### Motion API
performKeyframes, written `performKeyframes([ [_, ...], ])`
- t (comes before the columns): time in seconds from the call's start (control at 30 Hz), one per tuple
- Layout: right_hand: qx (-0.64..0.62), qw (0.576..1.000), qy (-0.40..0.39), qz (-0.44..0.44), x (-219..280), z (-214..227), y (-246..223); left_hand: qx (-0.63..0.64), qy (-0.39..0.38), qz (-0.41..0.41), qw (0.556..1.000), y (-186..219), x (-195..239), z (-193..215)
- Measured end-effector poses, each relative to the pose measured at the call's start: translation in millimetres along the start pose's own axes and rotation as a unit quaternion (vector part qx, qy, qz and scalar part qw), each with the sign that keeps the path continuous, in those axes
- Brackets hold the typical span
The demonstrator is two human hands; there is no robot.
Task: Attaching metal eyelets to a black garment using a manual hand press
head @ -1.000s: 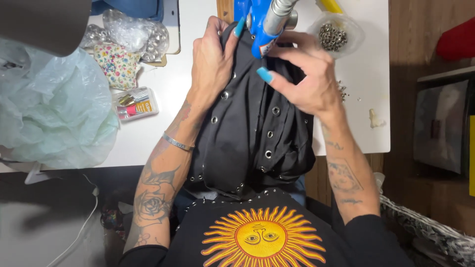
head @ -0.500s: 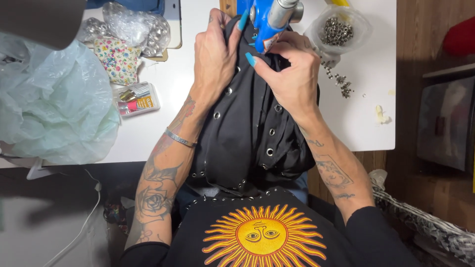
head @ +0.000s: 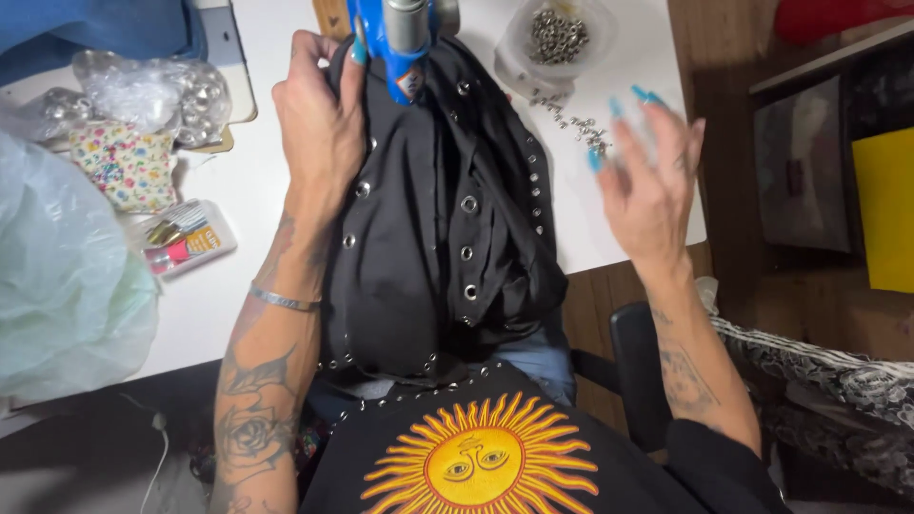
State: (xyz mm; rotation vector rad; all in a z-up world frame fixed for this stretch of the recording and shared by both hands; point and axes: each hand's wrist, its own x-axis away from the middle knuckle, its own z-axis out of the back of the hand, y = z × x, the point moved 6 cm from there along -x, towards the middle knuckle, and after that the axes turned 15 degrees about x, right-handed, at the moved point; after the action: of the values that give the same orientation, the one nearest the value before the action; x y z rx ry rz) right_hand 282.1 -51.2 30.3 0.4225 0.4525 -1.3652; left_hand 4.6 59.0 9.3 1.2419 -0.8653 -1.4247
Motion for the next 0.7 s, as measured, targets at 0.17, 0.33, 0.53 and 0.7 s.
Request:
performKeyframes([
  [0.17, 0.05, 0.994, -0.091, 0.018, 25, -11, 9, -0.014, 0.001, -0.038, 0.999, -9, 1, -2],
  [0.33, 0.07, 0.992, -0.101, -0.04, 28, 4, 18, -0.012, -0.002, 0.008, 1.0, -5, 3, -1],
  [0.53, 0.053, 0.989, -0.138, -0.022, 43, 11, 14, -0.006, -0.005, 0.017, 1.0, -9, 6, -1],
  [0.7, 0.023, 0.995, -0.083, -0.042, 56, 13, 22, -0.005, -0.005, 0.029, 1.0, -12, 4, -1],
])
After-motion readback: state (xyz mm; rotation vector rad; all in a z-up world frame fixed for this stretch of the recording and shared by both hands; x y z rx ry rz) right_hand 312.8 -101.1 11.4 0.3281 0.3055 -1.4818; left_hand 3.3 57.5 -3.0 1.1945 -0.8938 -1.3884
